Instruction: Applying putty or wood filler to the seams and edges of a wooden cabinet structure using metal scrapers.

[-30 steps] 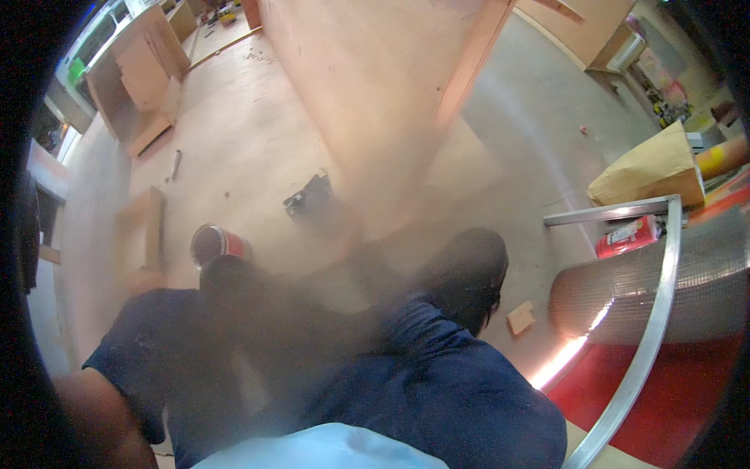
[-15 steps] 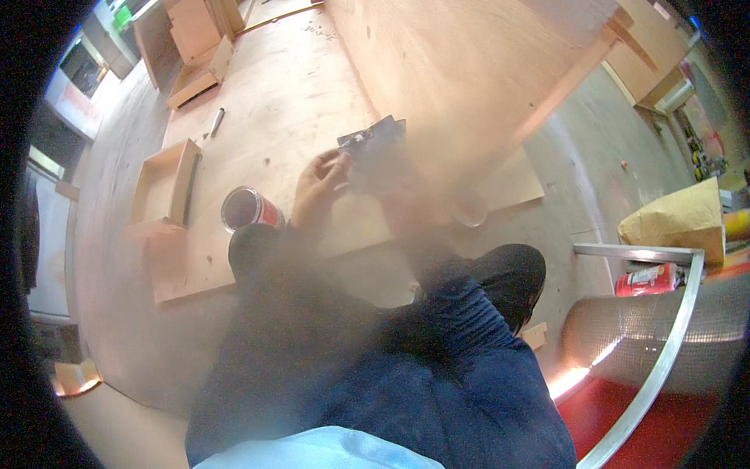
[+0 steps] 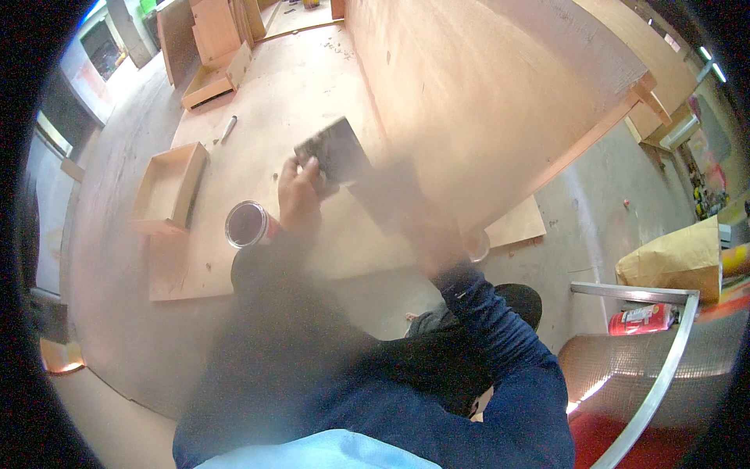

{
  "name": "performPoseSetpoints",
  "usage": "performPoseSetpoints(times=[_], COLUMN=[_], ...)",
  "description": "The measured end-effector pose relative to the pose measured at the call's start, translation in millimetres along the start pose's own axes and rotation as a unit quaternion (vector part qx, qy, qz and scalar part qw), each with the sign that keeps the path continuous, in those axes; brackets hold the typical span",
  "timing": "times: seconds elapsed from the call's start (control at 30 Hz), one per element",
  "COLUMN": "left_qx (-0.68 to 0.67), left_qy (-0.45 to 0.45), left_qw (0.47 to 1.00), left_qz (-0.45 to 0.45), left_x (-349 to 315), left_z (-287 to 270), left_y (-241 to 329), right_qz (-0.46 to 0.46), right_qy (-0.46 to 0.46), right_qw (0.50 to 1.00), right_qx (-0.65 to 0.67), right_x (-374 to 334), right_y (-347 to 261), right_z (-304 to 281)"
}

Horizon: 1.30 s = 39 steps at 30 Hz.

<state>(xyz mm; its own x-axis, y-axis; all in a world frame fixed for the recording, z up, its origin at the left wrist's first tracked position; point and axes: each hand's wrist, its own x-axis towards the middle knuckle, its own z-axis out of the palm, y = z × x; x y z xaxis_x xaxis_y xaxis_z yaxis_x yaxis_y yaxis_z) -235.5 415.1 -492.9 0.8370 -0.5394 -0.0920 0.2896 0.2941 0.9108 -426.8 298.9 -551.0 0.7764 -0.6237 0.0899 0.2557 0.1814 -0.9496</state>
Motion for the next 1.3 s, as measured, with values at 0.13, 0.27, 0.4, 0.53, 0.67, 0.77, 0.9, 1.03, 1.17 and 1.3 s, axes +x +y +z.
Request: performPoseSetpoints(times=[0.13,0.27,0.4,0.53,0.67,0.77,0.9,1.03,1.17,1.3], left_qx=[0.031,0.283,0.328,0.38,0.374,0.371,0.386,0.472,0.375,0.709], left_qy=[-0.048,-0.013,-0.048,-0.111,-0.081,-0.053,-0.02,0.052,0.052,-0.019], left_qw=[0.985,0.801,0.768,0.804,0.809,0.79,0.791,0.773,0.89,0.602], left_qz=[0.16,0.528,0.548,0.442,0.446,0.486,0.474,0.421,0.254,0.368], left_x=[47.7,97.0,113.7,122.6,145.4,171.9,212.2,280.7,334.0,305.0], left_z=[44.7,129.5,207.0,244.5,264.0,274.6,281.8,275.1,200.1,68.2], left_y=[17.6,32.2,28.1,16.4,12.6,19.9,27.0,31.1,-4.7,-46.0], right_qz=[0.074,0.008,0.074,0.12,0.135,0.13,0.135,0.158,0.131,0.141], right_qy=[0.09,-0.009,-0.018,-0.01,0.007,-0.021,-0.001,0.001,-0.02,-0.005], right_qw=[0.992,0.993,0.997,0.988,0.984,0.988,0.987,0.984,0.988,0.984], right_qx=[0.05,-0.121,0.01,0.098,0.119,0.08,0.082,0.078,0.083,0.109], right_x=[-5.6,-10.5,-6.6,-4.9,-11.1,-16.3,-19.9,-19.6,-19.6,-20.3], right_y=[36.2,59.1,62.7,59.7,60.7,59.8,52.0,42.9,43.1,50.7], right_z=[-23.8,-33.0,-28.7,-27.8,-34.5,-40.7,-42.0,-37.0,-35.7,-42.8])
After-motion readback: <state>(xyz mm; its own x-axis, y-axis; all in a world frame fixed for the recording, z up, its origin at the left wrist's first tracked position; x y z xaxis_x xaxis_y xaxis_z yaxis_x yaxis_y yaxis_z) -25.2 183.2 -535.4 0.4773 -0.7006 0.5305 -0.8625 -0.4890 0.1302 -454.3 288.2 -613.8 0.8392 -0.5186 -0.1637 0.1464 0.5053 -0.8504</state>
